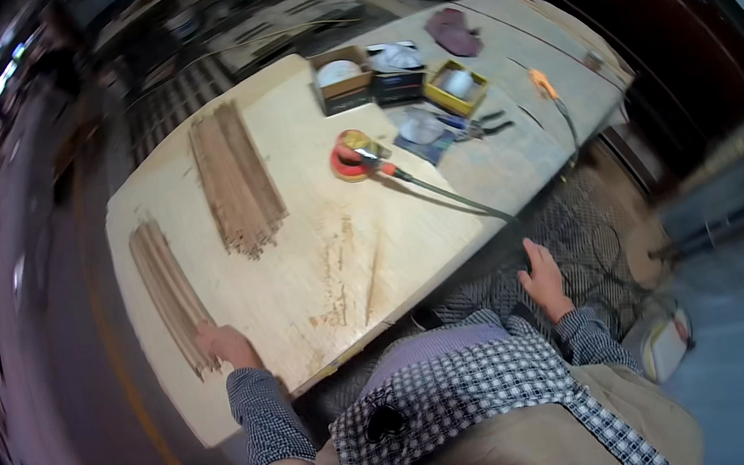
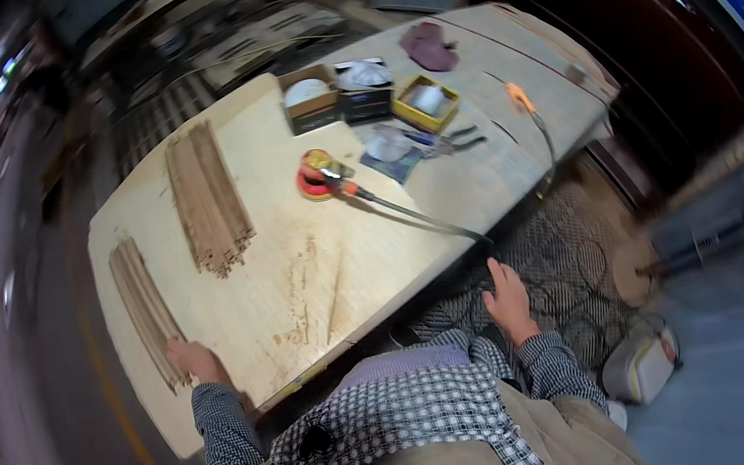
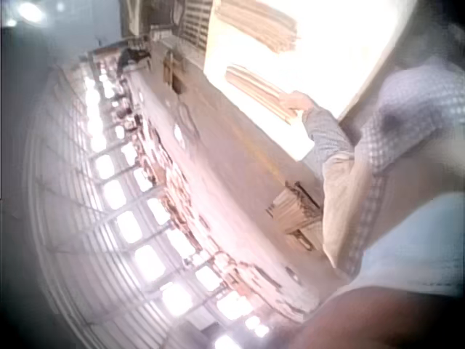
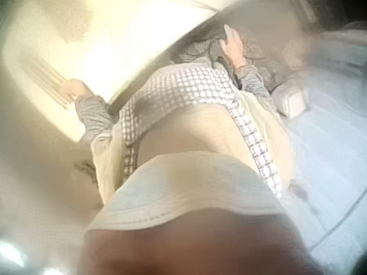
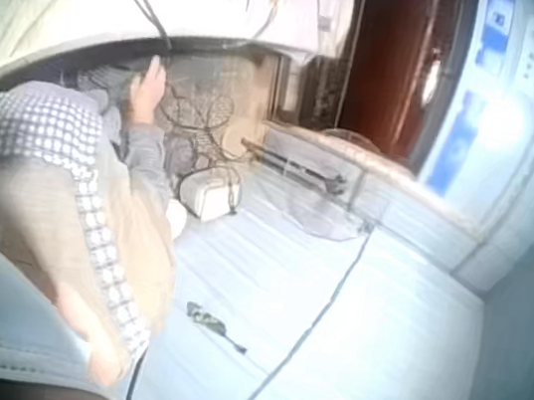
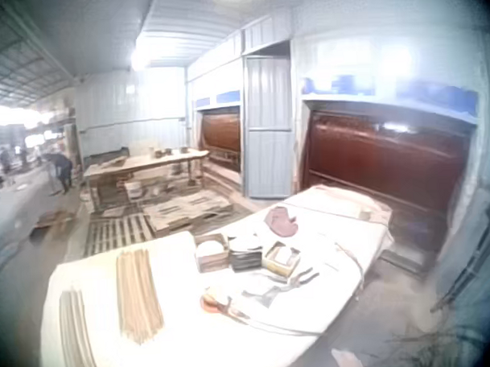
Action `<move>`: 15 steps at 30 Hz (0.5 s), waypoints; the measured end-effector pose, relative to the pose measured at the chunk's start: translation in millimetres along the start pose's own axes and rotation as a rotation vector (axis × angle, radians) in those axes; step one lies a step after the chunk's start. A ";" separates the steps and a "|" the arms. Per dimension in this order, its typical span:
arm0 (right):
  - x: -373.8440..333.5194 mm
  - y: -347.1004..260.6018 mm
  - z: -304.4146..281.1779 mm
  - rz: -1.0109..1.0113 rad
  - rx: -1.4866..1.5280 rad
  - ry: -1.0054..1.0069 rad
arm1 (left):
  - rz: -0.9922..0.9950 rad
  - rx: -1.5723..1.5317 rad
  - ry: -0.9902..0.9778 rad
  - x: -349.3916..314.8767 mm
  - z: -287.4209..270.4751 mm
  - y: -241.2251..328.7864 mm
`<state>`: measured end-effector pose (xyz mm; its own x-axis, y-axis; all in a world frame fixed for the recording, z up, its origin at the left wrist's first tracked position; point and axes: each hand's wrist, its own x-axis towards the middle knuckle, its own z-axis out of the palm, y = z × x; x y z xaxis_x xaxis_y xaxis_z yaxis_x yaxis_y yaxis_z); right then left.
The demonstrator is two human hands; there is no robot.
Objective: The person sands multiple wooden rods individually using a handheld orbital sander and then wipes one rod with a cloth.
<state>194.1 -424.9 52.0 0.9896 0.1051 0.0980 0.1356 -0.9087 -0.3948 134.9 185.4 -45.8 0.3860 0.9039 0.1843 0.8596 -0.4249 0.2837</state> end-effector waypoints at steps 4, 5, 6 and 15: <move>-14.0 13.2 3.1 0.016 -0.035 -0.004 | 0.174 0.348 -0.032 11.5 -11.9 -4.9; -16.9 16.4 4.9 0.025 -0.044 -0.024 | 0.186 0.334 -0.011 11.4 -6.7 -15.6; -19.9 16.6 2.7 0.065 -0.038 -0.058 | 0.197 0.319 0.009 14.9 -2.5 -14.8; 124.6 88.4 -10.9 0.182 0.192 0.243 | 0.297 0.092 -0.032 -23.6 -28.4 40.2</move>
<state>328.8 -496.6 39.3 0.9613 -0.1717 0.2154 -0.0128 -0.8089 -0.5878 150.8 145.6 -12.1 0.6342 0.7424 0.2158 0.7337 -0.6660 0.1349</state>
